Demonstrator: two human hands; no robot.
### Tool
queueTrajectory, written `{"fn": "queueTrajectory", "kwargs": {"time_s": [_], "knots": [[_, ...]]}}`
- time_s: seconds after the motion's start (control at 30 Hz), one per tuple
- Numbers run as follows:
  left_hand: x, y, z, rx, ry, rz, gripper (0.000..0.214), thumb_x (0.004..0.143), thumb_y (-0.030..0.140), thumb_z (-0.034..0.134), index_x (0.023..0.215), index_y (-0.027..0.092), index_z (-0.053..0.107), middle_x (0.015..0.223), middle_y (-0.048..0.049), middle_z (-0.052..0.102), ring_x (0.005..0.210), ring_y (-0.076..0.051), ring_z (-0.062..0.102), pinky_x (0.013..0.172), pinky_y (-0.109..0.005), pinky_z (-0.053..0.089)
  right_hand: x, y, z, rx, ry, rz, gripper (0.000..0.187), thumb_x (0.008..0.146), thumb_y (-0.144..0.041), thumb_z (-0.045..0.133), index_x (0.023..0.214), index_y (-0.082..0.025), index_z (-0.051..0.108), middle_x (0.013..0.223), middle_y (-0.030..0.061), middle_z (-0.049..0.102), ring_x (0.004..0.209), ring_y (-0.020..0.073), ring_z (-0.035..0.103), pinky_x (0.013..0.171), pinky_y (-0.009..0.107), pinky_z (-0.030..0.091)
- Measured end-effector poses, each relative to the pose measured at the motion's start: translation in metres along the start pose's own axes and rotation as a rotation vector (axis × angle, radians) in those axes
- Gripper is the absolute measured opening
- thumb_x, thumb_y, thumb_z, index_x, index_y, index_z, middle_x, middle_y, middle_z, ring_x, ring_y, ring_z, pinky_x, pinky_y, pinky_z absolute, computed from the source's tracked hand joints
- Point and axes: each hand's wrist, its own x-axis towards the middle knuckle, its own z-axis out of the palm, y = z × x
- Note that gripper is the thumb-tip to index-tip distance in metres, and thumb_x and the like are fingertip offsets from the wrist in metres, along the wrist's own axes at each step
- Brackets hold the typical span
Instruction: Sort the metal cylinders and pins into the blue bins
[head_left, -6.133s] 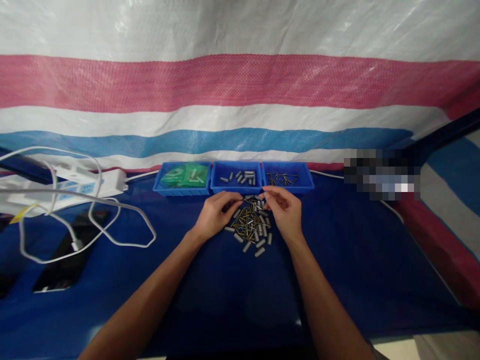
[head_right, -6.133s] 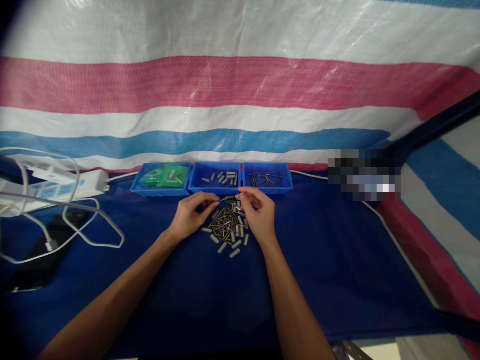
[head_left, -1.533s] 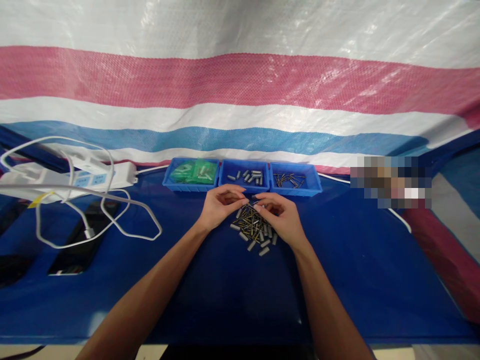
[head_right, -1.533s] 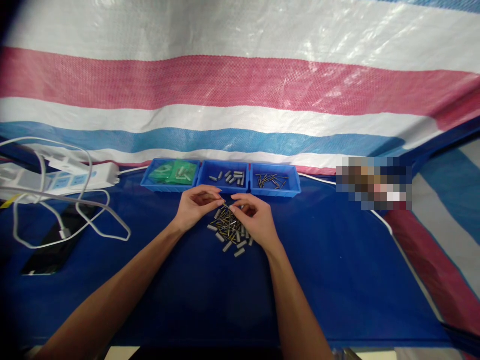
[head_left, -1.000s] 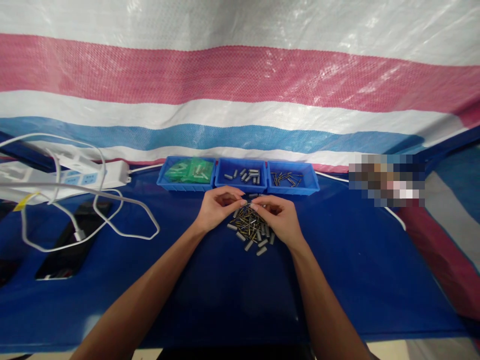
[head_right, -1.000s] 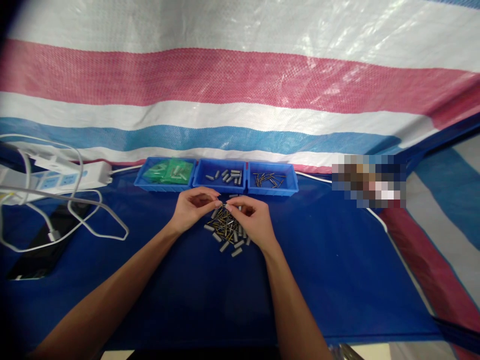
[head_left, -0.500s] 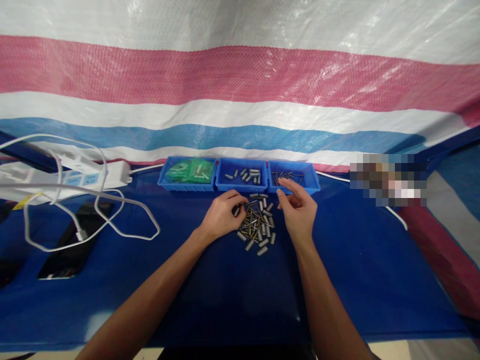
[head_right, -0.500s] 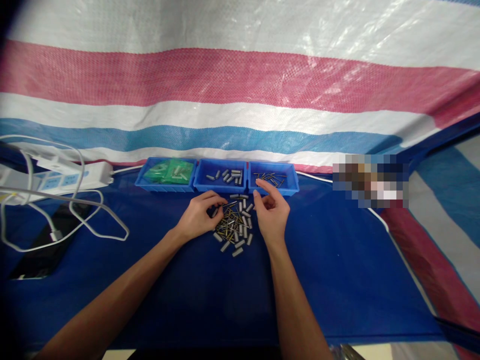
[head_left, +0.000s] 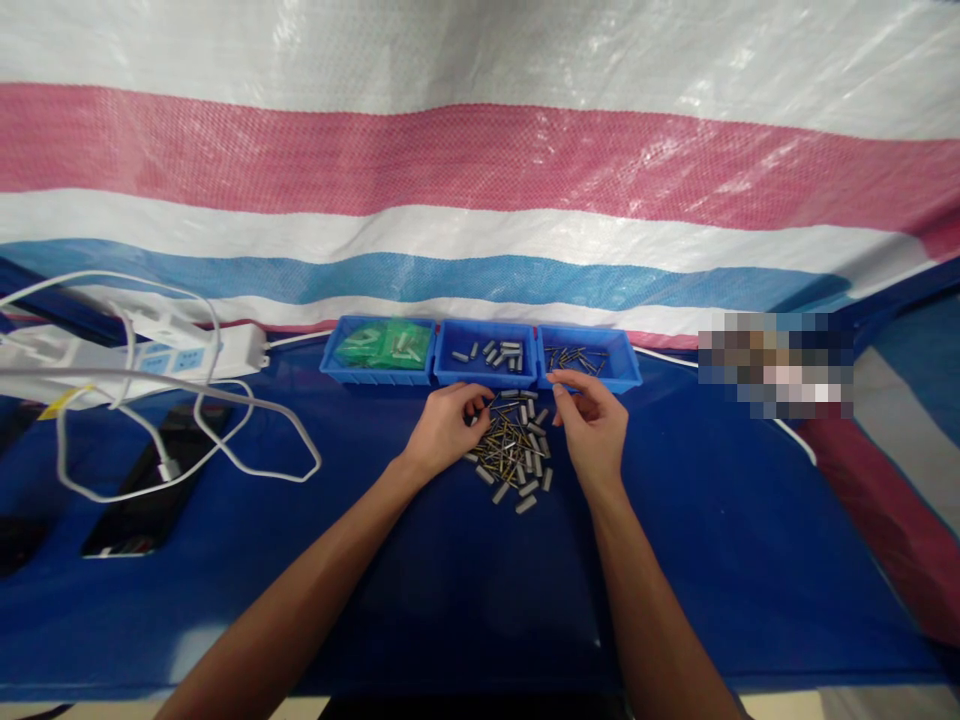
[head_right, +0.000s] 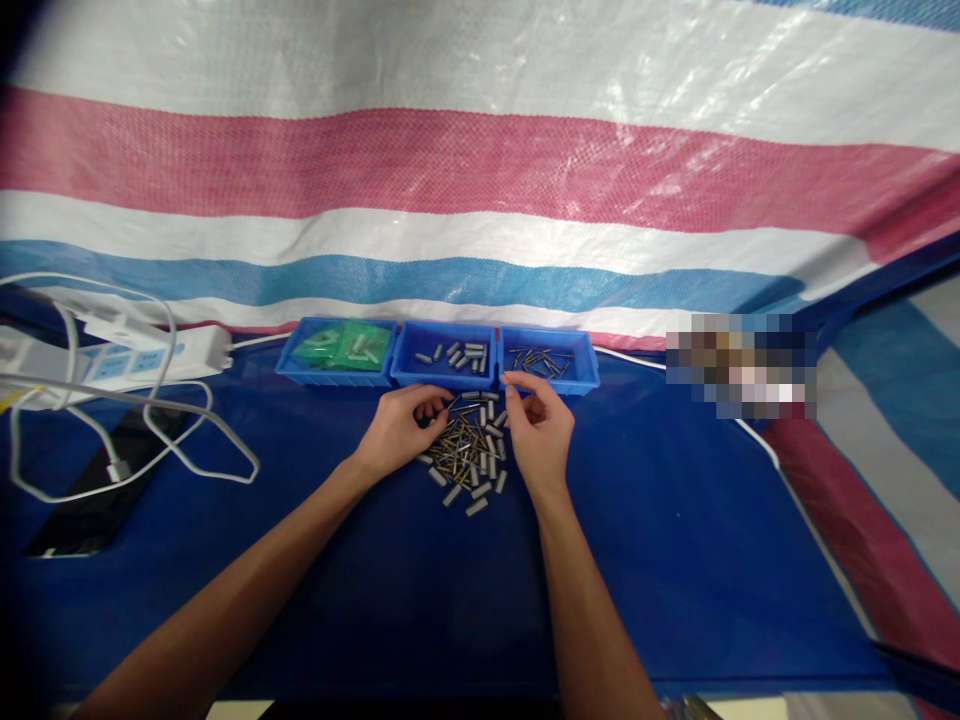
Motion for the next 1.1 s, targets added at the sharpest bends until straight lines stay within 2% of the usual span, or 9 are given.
{"fn": "queueTrajectory", "kwargs": {"time_s": [0.17, 0.4, 0.6, 0.87, 1.1], "knots": [[-0.002, -0.001, 0.002, 0.03, 0.005, -0.015, 0.024, 0.085, 0.006, 0.065, 0.104, 0.018, 0.074, 0.079, -0.0008, 0.068, 0.065, -0.013, 0.059, 0.066, -0.025, 0.049, 0.0, 0.001, 0.001, 0.018, -0.005, 0.016, 0.024, 0.089, -0.041, 0.075, 0.101, -0.021, 0.077, 0.091, 0.0065, 0.079, 0.053, 0.0133, 0.055, 0.049, 0.03, 0.043], [-0.005, -0.005, 0.003, 0.078, 0.057, -0.043, 0.03, 0.084, 0.011, 0.068, 0.113, 0.02, 0.069, 0.077, 0.0031, 0.071, 0.062, -0.012, 0.059, 0.065, -0.025, 0.048, -0.001, 0.001, 0.002, 0.014, -0.016, 0.027, 0.022, 0.089, -0.04, 0.075, 0.1, -0.021, 0.077, 0.09, 0.006, 0.079, 0.052, 0.0135, 0.056, 0.049, 0.03, 0.043], [-0.004, -0.002, 0.0, 0.15, -0.003, -0.014, 0.03, 0.084, 0.007, 0.065, 0.11, 0.022, 0.067, 0.084, 0.0014, 0.073, 0.066, -0.013, 0.063, 0.07, -0.026, 0.05, -0.001, 0.001, 0.003, 0.022, -0.026, 0.027, 0.021, 0.089, -0.041, 0.075, 0.099, -0.021, 0.077, 0.09, 0.0056, 0.079, 0.052, 0.0136, 0.056, 0.049, 0.03, 0.044], [-0.002, -0.004, -0.003, 0.157, -0.062, 0.04, 0.026, 0.092, 0.007, 0.059, 0.113, 0.021, 0.063, 0.095, -0.0034, 0.07, 0.079, -0.017, 0.065, 0.074, -0.028, 0.053, -0.001, 0.004, 0.003, -0.011, -0.053, 0.014, 0.023, 0.09, -0.043, 0.074, 0.099, -0.022, 0.077, 0.09, 0.0059, 0.079, 0.054, 0.0146, 0.057, 0.05, 0.03, 0.045], [-0.004, 0.005, -0.004, 0.336, -0.111, 0.044, 0.017, 0.099, 0.01, 0.055, 0.11, 0.022, 0.06, 0.098, -0.0064, 0.069, 0.09, -0.022, 0.067, 0.08, -0.032, 0.054, -0.002, 0.003, 0.004, 0.019, -0.068, 0.026, 0.022, 0.09, -0.041, 0.074, 0.098, -0.022, 0.077, 0.095, 0.0066, 0.081, 0.054, 0.0146, 0.058, 0.052, 0.031, 0.048]]}}
